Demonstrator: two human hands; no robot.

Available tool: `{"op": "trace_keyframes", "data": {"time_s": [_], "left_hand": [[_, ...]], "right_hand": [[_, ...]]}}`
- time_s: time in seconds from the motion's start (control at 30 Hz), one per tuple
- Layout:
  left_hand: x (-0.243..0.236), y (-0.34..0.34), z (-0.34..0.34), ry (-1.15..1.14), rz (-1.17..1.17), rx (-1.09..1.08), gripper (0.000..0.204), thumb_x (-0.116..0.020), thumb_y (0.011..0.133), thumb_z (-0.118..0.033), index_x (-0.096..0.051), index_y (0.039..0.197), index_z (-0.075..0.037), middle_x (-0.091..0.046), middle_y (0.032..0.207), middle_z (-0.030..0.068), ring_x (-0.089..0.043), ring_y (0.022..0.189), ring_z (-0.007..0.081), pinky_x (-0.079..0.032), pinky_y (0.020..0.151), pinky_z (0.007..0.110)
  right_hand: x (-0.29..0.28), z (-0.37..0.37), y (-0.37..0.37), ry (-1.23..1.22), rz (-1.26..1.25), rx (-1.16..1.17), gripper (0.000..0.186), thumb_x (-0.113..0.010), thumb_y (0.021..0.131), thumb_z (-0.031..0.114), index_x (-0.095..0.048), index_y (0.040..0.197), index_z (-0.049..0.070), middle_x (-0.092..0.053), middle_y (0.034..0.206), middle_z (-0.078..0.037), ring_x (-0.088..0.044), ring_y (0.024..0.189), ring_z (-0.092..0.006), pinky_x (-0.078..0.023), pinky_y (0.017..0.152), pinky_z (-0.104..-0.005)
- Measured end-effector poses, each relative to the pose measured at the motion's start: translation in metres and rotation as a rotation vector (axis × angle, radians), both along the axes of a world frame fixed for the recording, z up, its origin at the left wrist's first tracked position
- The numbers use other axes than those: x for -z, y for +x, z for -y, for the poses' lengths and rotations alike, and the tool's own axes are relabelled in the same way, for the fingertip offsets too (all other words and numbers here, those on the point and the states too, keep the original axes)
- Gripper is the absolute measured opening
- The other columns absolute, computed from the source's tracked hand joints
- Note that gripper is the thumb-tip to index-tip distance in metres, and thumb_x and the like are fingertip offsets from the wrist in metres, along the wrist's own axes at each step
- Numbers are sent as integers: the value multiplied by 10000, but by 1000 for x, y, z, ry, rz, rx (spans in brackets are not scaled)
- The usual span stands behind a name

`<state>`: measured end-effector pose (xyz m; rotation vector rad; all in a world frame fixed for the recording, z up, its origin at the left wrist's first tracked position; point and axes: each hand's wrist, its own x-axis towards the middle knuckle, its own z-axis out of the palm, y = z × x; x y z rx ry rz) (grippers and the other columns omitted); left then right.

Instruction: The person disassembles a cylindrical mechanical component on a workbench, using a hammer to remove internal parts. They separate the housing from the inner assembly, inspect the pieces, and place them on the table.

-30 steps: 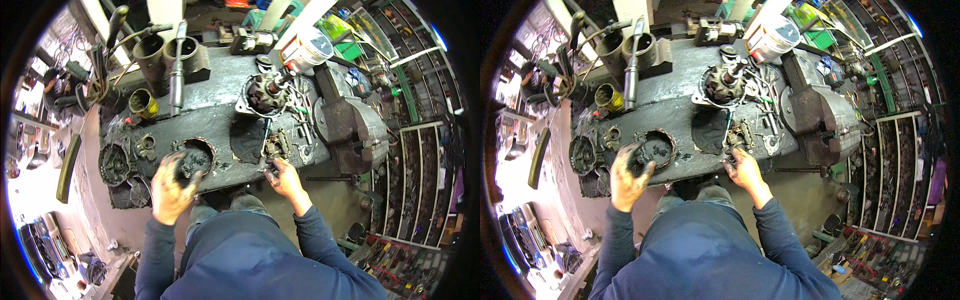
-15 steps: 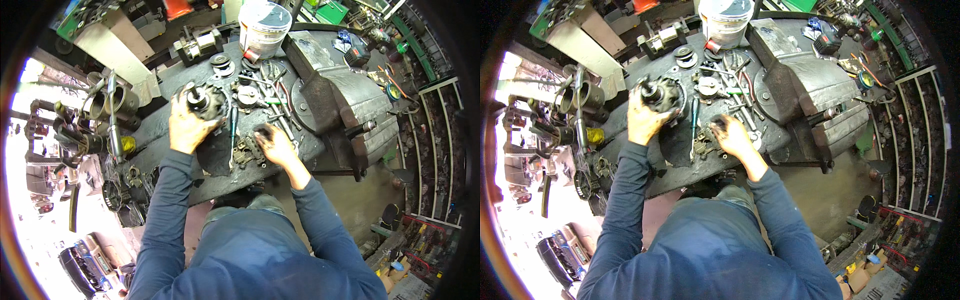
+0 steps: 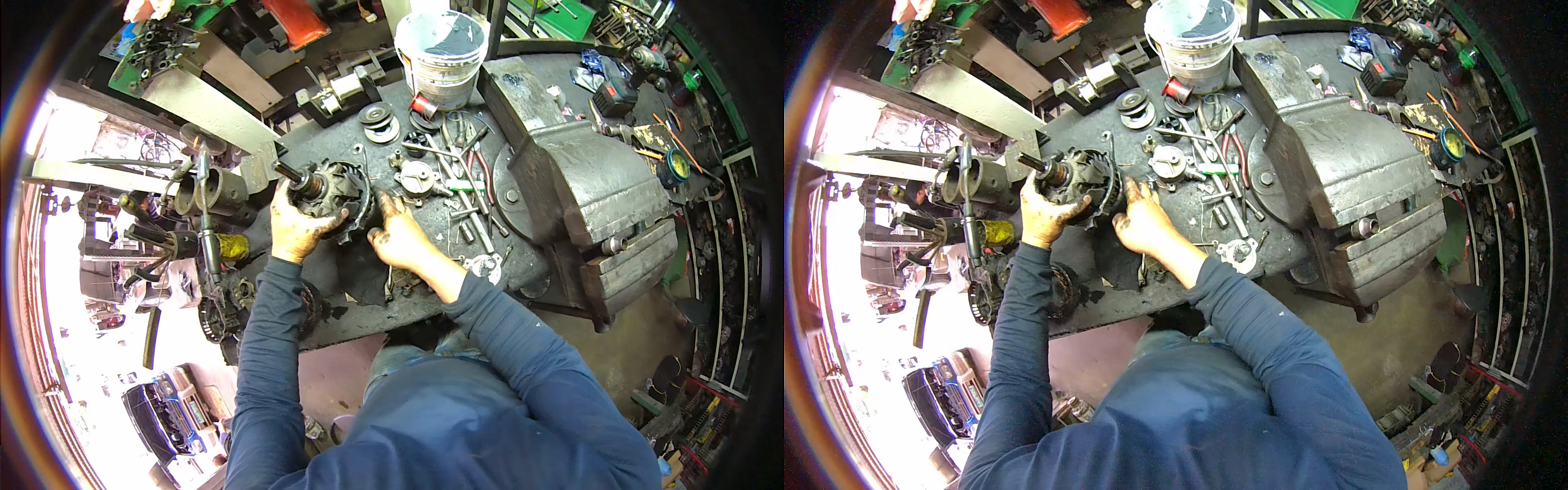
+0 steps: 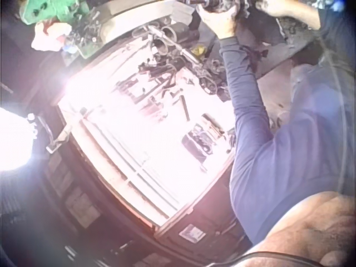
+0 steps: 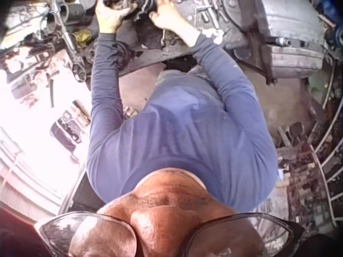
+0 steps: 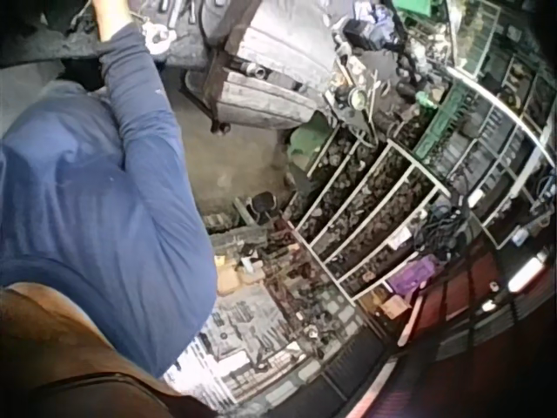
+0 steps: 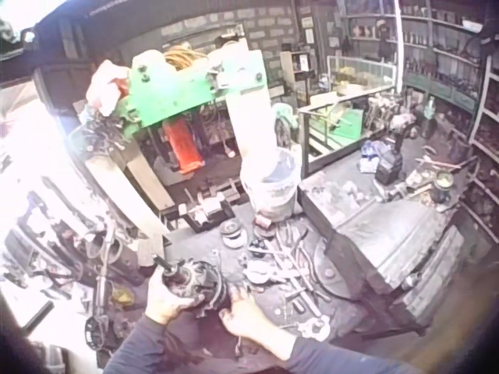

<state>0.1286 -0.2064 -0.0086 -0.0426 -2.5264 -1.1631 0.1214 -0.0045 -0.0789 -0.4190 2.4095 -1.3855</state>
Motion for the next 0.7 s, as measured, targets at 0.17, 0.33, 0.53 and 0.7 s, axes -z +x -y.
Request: {"op": "trace_keyframes", "data": {"time_s": [0.17,0.33,0.53,0.7], "left_hand": [[-17,3,-3,3,-18,41,720,-966,607,-236,-633,1170,65,-713,1078,128,-694,956,240,-561,928,376],[-62,30,10,9,-29,114,610,-906,683,-168,-642,1196,30,-701,1079,115,-692,931,245,-565,896,376],[-36,97,-3,1567,414,160,465,-736,855,-151,-609,1274,6,-731,1103,114,-715,1006,257,-569,955,424],[42,147,-18,1763,706,163,415,-657,933,-251,-646,1278,-21,-735,1136,121,-716,992,264,-569,950,410]], "right_hand": [[-13,8,6,-42,-26,0,898,-737,828,210,-299,1550,-94,-328,1581,-349,-297,1496,-489,-285,1243,-465],[-49,-16,26,-218,-265,-83,896,-763,801,152,-317,1541,-84,-338,1591,-316,-322,1499,-446,-307,1235,-445],[-69,-50,104,-891,594,-90,1175,-907,781,80,-94,1628,131,-461,1504,-237,-583,1294,-323,-560,996,-441],[-38,-25,185,-920,556,317,1071,-878,780,15,-136,1551,71,-554,1383,-196,-566,1279,-253,-517,1052,-395]]}}
